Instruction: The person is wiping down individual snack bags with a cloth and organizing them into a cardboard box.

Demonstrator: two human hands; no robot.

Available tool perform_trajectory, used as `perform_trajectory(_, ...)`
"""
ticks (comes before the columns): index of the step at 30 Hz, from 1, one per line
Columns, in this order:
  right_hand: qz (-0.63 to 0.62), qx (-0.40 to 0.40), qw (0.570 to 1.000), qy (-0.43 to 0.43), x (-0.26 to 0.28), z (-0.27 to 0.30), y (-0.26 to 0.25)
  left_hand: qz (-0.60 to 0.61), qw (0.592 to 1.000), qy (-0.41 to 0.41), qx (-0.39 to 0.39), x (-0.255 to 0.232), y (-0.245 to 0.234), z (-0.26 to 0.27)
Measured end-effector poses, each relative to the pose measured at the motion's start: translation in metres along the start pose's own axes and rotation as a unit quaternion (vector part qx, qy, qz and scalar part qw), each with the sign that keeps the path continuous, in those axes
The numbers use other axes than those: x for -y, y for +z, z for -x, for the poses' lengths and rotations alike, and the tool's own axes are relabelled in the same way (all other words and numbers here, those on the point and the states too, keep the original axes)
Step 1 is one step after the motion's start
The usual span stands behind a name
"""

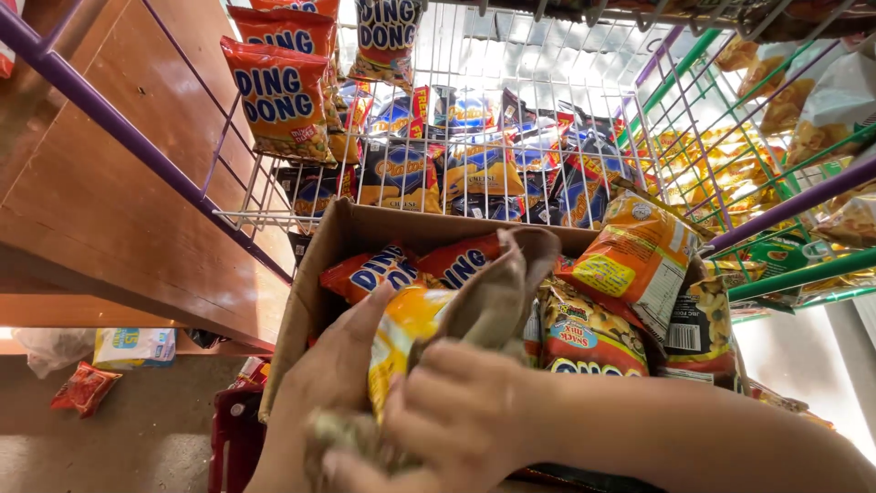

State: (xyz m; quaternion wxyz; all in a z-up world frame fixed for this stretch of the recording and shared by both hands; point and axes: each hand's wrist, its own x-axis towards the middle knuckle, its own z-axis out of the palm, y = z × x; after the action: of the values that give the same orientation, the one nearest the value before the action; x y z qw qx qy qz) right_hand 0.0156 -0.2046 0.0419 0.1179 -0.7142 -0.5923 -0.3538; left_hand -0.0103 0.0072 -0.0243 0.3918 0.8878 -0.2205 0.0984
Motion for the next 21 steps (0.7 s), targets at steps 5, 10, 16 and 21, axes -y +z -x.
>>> perform_trajectory(5, -0.088, 0.015, 0.996, -0.027, -0.004, 0.011, 0.012, -0.074, 0.995, 0.051, -0.035, -0.001, 0.0, 0.003)
perform_trajectory(10, -0.316, -0.002, 0.903, 0.29, -0.008, 0.018, 0.022, -0.209, 0.943, -0.154, 0.208, 0.018, 0.021, 0.005)
perform_trajectory(16, -0.387, -0.198, 0.787, 0.438, -0.027, 0.022, 0.024, -0.075, 0.993, 0.072, -0.049, -0.005, 0.003, -0.005)
perform_trajectory(21, -0.317, -0.234, 0.872, 0.292, -0.038, 0.019, 0.037, -0.004, 0.978, -0.207, 0.027, -0.011, -0.006, -0.017)
